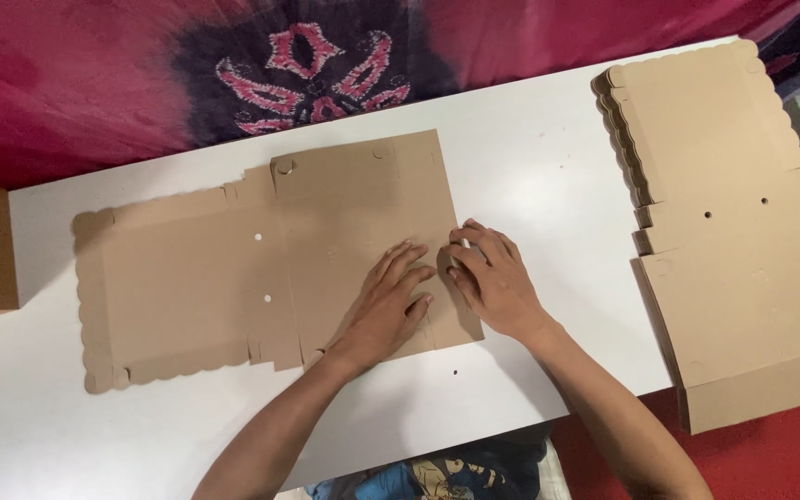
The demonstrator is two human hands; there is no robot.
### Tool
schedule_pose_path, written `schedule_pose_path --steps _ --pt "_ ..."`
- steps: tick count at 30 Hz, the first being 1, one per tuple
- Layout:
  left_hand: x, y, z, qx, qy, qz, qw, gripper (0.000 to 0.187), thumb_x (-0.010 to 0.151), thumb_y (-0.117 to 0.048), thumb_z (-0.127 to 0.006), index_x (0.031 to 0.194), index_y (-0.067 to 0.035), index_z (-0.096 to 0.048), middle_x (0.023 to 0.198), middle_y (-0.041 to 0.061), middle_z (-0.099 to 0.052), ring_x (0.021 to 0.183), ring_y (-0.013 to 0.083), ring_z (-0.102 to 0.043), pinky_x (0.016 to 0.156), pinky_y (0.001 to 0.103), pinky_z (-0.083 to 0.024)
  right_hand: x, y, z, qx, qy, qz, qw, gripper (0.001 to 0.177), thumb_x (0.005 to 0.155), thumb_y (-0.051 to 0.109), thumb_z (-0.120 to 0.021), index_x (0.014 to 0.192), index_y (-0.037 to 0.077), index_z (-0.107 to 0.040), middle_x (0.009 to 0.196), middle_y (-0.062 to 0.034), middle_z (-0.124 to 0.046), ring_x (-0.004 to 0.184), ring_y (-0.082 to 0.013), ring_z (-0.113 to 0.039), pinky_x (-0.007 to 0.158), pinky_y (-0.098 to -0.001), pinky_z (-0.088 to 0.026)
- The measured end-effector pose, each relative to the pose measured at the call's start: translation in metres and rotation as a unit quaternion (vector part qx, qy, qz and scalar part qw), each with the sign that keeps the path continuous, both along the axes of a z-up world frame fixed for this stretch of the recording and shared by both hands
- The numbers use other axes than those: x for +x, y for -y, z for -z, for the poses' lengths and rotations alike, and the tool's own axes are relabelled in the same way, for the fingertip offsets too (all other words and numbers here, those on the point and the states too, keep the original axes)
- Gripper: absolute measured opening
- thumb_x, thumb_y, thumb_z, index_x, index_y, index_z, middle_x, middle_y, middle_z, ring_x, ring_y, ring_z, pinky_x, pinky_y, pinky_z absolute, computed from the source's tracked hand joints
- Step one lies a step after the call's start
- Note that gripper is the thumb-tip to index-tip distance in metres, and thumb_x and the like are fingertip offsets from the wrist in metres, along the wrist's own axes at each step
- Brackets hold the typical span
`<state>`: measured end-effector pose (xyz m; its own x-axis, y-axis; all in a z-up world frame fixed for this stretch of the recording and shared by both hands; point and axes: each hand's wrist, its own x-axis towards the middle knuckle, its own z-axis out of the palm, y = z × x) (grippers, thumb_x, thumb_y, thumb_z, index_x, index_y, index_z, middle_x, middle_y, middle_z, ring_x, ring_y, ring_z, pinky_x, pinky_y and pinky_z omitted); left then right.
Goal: Folding and assembling a cardboard box from a flat template.
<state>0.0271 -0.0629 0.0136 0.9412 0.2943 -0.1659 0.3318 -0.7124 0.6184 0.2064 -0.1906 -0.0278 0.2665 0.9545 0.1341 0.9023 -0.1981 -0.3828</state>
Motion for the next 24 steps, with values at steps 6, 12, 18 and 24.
schedule_pose_path --steps 6,12,18,24 --pt "0.010 0.013 0.005 -0.057 0.025 0.000 0.998 0.045 0.102 -0.025 -0.051 0.143 -0.007 -0.045 0.155 0.015 -0.033 0.152 0.0335 -0.022 0.127 0.050 -0.011 0.008 0.006 -0.015 -0.016 -0.006 0.078 0.997 0.036 0.101 0.037 -0.055 0.133 0.020 -0.058 0.139 -0.0073 -0.051 0.146 -0.0302 -0.038 0.119 -0.0544 -0.029" --pt "0.007 -0.004 0.008 -0.033 0.060 -0.095 0.993 0.056 0.102 -0.037 -0.053 0.148 -0.007 -0.041 0.155 0.020 -0.030 0.151 0.0385 -0.020 0.124 0.056 -0.010 0.010 0.008 -0.017 -0.005 -0.045 0.116 0.992 0.044 0.103 0.045 -0.049 0.134 0.016 -0.060 0.140 -0.0121 -0.052 0.147 -0.0329 -0.036 0.120 -0.0557 -0.026" --pt "-0.002 -0.026 0.011 0.079 -0.009 -0.223 0.971 0.071 0.101 -0.057 -0.048 0.151 -0.007 -0.038 0.158 0.020 -0.025 0.153 0.0384 -0.012 0.124 0.058 -0.001 0.009 0.007 -0.016 0.005 -0.053 0.129 0.990 0.045 0.102 0.045 -0.049 0.132 0.015 -0.063 0.138 -0.0135 -0.053 0.146 -0.0346 -0.037 0.118 -0.0562 -0.028" --pt "0.003 -0.021 0.024 0.175 -0.094 -0.218 0.955 0.079 0.101 -0.070 -0.029 0.157 -0.013 -0.032 0.163 0.017 -0.023 0.156 0.0320 -0.006 0.123 0.051 0.010 0.003 0.007 -0.016 0.036 -0.105 0.145 0.983 0.041 0.100 0.039 -0.055 0.130 0.011 -0.064 0.136 -0.0148 -0.049 0.143 -0.0403 -0.035 0.116 -0.0623 -0.024"
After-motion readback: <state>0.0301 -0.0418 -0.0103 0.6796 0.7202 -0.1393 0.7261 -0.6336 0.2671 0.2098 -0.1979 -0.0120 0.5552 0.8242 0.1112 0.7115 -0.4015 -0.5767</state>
